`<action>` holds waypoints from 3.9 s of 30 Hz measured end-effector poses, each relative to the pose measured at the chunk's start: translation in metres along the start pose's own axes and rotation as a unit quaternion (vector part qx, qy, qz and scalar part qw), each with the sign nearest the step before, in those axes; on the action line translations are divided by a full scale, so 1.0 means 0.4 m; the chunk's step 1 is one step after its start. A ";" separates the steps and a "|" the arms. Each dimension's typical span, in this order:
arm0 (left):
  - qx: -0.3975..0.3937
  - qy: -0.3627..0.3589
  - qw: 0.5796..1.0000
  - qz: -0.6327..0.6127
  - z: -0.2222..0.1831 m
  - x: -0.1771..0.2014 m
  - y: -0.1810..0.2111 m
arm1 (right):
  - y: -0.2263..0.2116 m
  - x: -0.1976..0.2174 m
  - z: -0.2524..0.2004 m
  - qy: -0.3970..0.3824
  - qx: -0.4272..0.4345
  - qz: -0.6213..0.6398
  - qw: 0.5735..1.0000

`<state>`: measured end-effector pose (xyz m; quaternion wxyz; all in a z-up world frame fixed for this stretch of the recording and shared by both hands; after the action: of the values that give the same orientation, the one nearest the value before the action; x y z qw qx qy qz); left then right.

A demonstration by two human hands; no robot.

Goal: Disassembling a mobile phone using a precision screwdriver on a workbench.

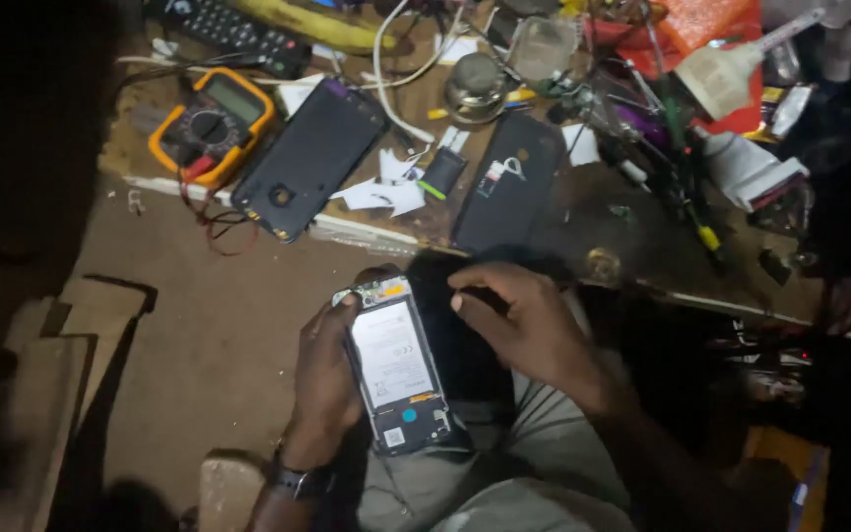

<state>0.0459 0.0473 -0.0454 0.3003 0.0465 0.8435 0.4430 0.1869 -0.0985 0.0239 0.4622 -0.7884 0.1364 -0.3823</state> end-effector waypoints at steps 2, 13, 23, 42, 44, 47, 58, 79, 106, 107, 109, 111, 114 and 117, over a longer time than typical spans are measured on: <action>-0.001 0.006 1.000 -0.008 0.002 0.038 -0.012 | 0.020 -0.042 -0.011 -0.015 0.006 0.012 1.000; -0.045 -0.055 0.992 0.107 0.048 0.128 -0.080 | 0.165 -0.258 -0.096 -0.070 -0.188 0.239 0.950; 0.075 -0.180 0.971 -0.134 -0.020 0.008 -0.115 | 0.133 -0.029 -0.052 0.133 -0.013 -0.051 0.990; 0.079 -0.222 0.963 -0.134 -0.018 0.011 -0.123 | 0.189 0.131 -0.060 0.275 0.189 -0.247 0.910; 0.073 -0.243 0.957 -0.144 -0.016 0.013 -0.133 | 0.178 0.136 -0.069 0.253 0.181 -0.230 0.922; 0.069 -0.256 0.952 -0.153 -0.011 0.012 -0.147 | 0.202 0.128 -0.063 0.228 0.167 -0.223 0.933; 0.071 -0.259 0.940 -0.212 -0.013 0.005 -0.150 | 0.212 0.045 -0.010 0.230 0.148 -0.268 0.924; 0.120 -0.182 0.968 -0.122 -0.035 0.017 -0.145 | 0.211 0.133 -0.203 0.270 0.068 -0.109 0.954; 0.079 -0.307 0.929 -0.189 -0.068 -0.026 -0.145 | 0.191 0.144 -0.147 0.261 0.084 -0.111 0.955; 0.084 -0.295 0.933 -0.189 -0.065 -0.019 -0.150 | 0.190 0.140 -0.142 0.251 0.087 -0.103 0.959; 0.083 -0.277 0.939 -0.189 -0.055 -0.011 -0.156 | 0.185 0.134 -0.130 0.234 0.095 -0.093 0.963; 0.130 -0.246 0.946 -0.167 -0.048 0.008 -0.183 | 0.149 0.137 -0.128 0.271 0.159 -0.109 0.943; 0.156 -0.209 0.951 -0.166 -0.057 -0.009 -0.164 | 0.112 0.126 -0.116 0.229 0.119 -0.101 0.961; 0.137 -0.197 0.951 -0.196 -0.044 -0.015 -0.165 | 0.035 0.113 -0.096 0.233 0.185 -0.137 0.945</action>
<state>0.0535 -0.0072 -0.0864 0.5321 0.0069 0.8126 0.2379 0.1910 -0.1558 0.0444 0.4983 -0.5890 0.0575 -0.6337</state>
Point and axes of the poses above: each hand's wrist, its own z-axis towards the middle knuckle, its own x-axis out of the back of the hand, y = z × x, the point moved 8 cm from there along z, towards the middle knuckle, and after that the axes turned 11 degrees about -x, right-handed, at the moved point
